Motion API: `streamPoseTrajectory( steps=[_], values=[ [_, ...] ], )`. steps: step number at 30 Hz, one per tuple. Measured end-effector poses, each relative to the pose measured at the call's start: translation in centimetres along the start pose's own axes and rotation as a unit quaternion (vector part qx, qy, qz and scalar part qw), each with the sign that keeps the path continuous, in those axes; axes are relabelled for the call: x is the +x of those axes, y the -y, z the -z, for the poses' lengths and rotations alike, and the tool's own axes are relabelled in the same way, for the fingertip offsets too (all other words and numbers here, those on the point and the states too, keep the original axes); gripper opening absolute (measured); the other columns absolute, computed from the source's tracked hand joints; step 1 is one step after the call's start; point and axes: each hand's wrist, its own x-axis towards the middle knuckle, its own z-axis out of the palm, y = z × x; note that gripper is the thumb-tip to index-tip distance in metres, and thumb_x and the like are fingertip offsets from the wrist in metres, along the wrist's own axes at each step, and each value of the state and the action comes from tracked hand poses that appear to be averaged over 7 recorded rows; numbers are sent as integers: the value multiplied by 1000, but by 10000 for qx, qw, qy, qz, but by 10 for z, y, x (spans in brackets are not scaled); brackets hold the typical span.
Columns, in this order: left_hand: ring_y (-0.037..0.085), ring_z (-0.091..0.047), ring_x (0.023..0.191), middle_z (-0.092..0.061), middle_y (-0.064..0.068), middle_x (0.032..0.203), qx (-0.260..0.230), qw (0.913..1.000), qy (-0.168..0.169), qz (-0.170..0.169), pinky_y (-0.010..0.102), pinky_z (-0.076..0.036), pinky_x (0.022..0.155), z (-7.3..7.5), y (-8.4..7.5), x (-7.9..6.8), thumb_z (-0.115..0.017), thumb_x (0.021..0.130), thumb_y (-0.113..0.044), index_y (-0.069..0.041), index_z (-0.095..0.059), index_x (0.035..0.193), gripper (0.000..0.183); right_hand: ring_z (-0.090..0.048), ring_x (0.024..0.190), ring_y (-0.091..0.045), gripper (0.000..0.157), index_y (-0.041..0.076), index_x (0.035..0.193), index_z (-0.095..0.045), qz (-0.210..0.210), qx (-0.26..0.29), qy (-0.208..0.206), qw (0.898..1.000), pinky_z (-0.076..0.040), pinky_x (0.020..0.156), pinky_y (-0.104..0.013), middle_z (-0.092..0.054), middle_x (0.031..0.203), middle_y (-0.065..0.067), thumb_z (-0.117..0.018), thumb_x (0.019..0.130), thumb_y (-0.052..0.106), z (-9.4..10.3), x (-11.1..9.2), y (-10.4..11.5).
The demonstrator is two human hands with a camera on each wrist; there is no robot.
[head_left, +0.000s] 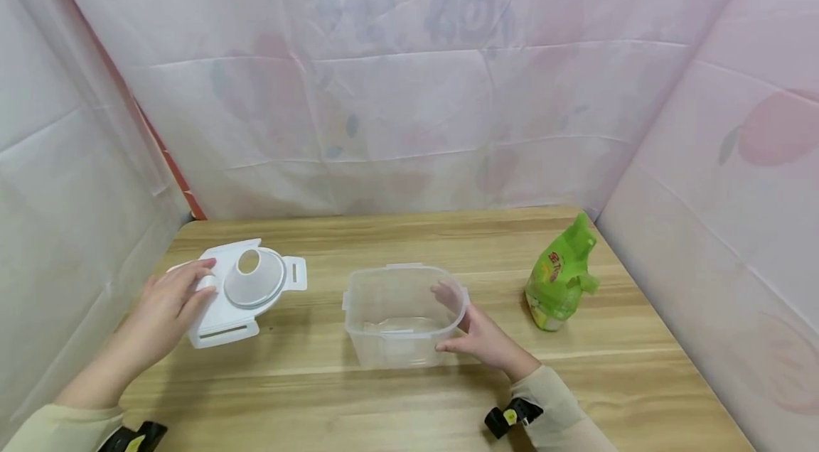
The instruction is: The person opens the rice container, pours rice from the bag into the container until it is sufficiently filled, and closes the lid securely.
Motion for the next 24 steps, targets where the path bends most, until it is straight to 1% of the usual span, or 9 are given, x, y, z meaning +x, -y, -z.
streamPoseTrajectory(
  steps=[3,7,10,13,15,18,24],
  values=[
    [47,-43,111,-54,25,122,53,10000,-40,-6,68,-23,86,-2,5,-2,-61,87,-2,3,-56,102,16,-24,134,-38,96,5,147,-16,54,-10,24,10000,-25,104,-50,-28,146,-23,-76,72,0,1,0,-1],
    [47,-47,107,-56,25,119,236,9996,-49,-117,62,-30,83,-6,11,-3,-64,84,0,2,-57,98,16,-24,133,-39,96,4,147,-15,103,-22,40,9999,-25,103,-51,-27,146,-25,-76,73,0,3,0,-2],
    [47,-48,105,-57,25,117,314,9994,-35,-154,56,-34,80,-11,15,-2,-65,82,2,3,-57,96,16,-24,134,-38,97,5,147,-16,32,12,32,10000,-25,103,-50,-26,146,-24,-77,72,2,3,0,-3],
    [47,-48,106,-57,27,116,288,9995,43,-100,57,-35,81,-16,19,0,-64,83,2,6,-57,99,18,-25,134,-37,97,7,147,-16,-47,-9,26,10000,-26,104,-48,-27,147,-21,-77,72,4,3,-1,-2],
    [47,-47,107,-56,28,116,275,9995,112,-42,58,-36,83,-20,22,3,-64,84,1,8,-56,102,21,-25,134,-37,98,8,147,-16,-51,-4,32,10000,-25,103,-50,-27,147,-21,-77,71,3,2,-2,-2],
    [47,-47,108,-56,28,117,272,9994,194,24,59,-36,82,-26,24,9,-64,84,0,9,-56,103,22,-24,134,-38,98,7,147,-15,-9,7,23,10000,-24,103,-52,-27,147,-22,-77,71,1,1,-3,-2],
    [47,-51,105,-58,28,115,314,9992,225,-75,58,-39,83,-40,32,25,-65,83,0,9,-56,100,21,-24,134,-39,97,6,147,-16,-30,33,19,10000,-25,103,-53,-27,147,-23,-77,72,3,0,-1,0]
  ],
)
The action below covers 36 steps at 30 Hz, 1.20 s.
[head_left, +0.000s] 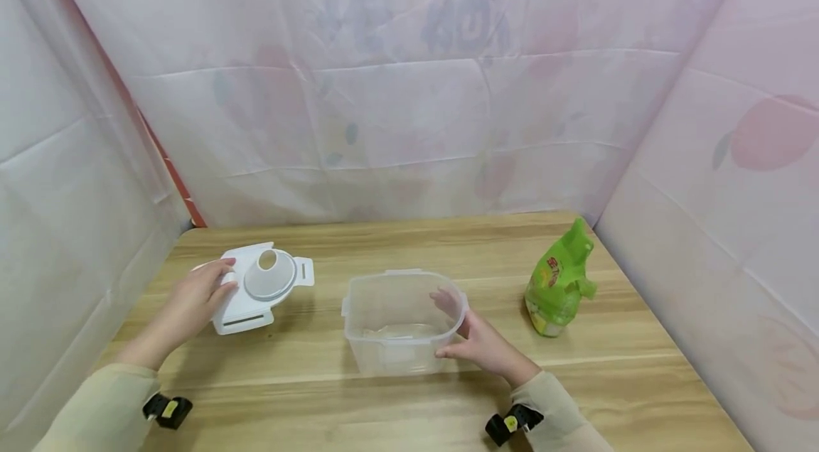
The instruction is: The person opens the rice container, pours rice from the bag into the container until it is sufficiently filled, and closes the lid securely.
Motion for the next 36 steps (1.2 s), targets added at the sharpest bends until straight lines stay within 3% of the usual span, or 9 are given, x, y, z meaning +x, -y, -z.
streamPoseTrajectory(
  steps=[10,16,22,28,36],
  values=[
    [48,-49,107,-55,32,117,58,9984,482,301,60,-39,87,-18,9,28,-60,87,-2,13,-53,112,30,-24,134,-37,97,5,147,-15,-10,-115,3,9999,-28,103,-46,-27,147,-22,-77,73,5,0,1,6],
    [49,-48,109,-53,31,119,95,9942,824,688,65,-37,81,-29,14,42,-56,92,-7,10,-51,117,31,-23,135,-37,96,6,147,-15,17,-48,-25,10000,-27,104,-48,-26,147,-23,-76,73,1,1,2,4],
    [49,-49,106,-55,31,115,57,9892,1104,961,69,-34,77,-39,21,48,-56,92,-8,9,-51,117,31,-24,135,-37,95,4,147,-16,-71,-76,-30,9999,-26,104,-46,-26,147,-21,-76,73,0,0,3,3],
    [47,-51,104,-55,29,112,-85,9830,1371,1219,76,-25,82,-53,27,54,-55,93,-9,9,-51,112,26,-22,135,-36,97,5,147,-16,-142,23,-15,9999,-24,105,-46,-26,148,-20,-77,72,5,-1,-1,2],
    [48,-50,104,-56,29,109,-95,9805,1419,1356,78,-20,84,-66,37,55,-53,93,-8,9,-51,110,25,-23,135,-37,98,6,147,-16,-71,33,23,10000,-24,105,-47,-25,148,-22,-77,71,3,0,0,-1]
  ],
)
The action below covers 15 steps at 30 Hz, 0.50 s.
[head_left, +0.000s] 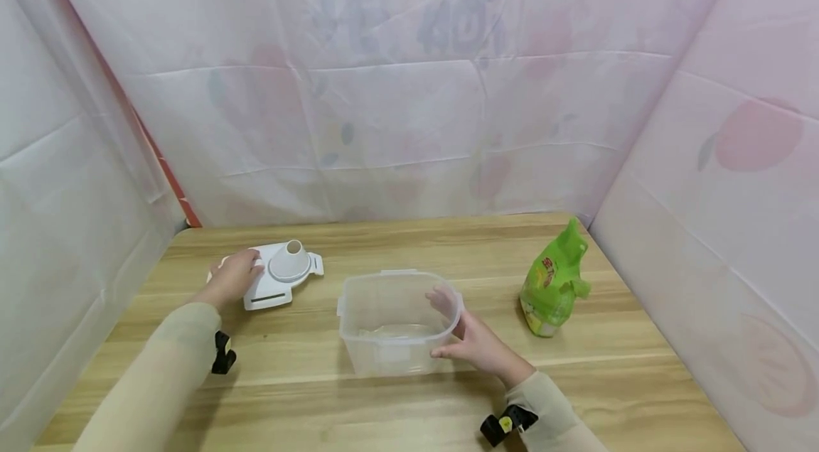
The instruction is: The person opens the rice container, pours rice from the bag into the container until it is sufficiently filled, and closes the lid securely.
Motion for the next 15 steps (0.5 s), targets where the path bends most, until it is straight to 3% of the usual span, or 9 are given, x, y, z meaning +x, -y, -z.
streamPoseTrajectory(
  steps=[15],
  values=[
    [49,-47,107,-55,29,111,159,9983,293,489,79,-19,85,-5,8,9,-51,94,-9,8,-50,111,24,-24,135,-35,96,6,147,-17,-3,-67,-9,10000,-25,105,-45,-27,148,-20,-77,72,5,1,0,-1]
  ],
)
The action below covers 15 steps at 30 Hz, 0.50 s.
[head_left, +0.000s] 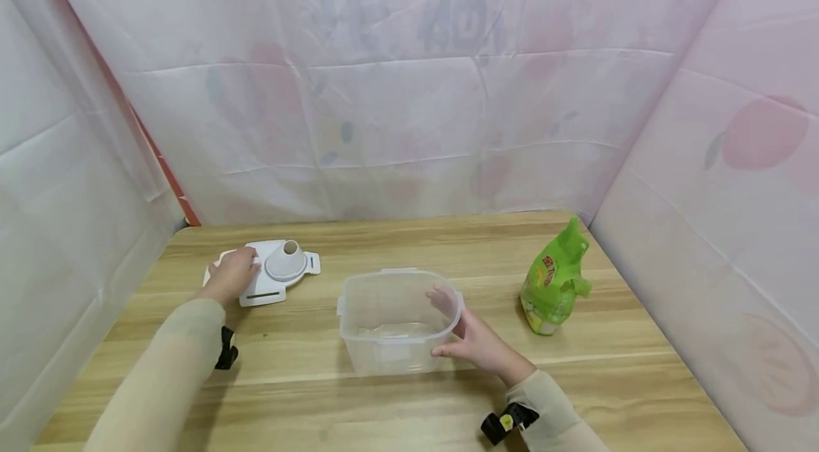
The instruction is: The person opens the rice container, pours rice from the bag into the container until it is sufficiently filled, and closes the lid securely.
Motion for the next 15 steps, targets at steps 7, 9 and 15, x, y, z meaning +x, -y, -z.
streamPoseTrajectory(
  steps=[7,9,15],
  values=[
    [50,-49,104,-56,29,111,158,9999,-60,-4,74,-29,82,0,-3,2,-50,94,-8,9,-51,110,23,-23,135,-36,95,5,147,-17,36,41,15,10000,-25,105,-44,-26,147,-21,-77,72,4,0,1,4],
    [51,-50,103,-56,29,110,246,9997,-77,0,74,-30,82,0,-4,1,-51,93,-7,9,-52,109,23,-23,135,-36,96,5,147,-17,34,44,24,10000,-25,105,-45,-26,147,-21,-77,72,4,-1,0,3],
    [51,-50,104,-55,32,112,557,9984,-29,134,72,-33,83,-5,0,3,-51,93,-7,11,-52,112,26,-22,136,-36,96,5,147,-16,18,18,15,10000,-25,105,-46,-26,148,-21,-77,73,5,-1,0,2]
  ],
)
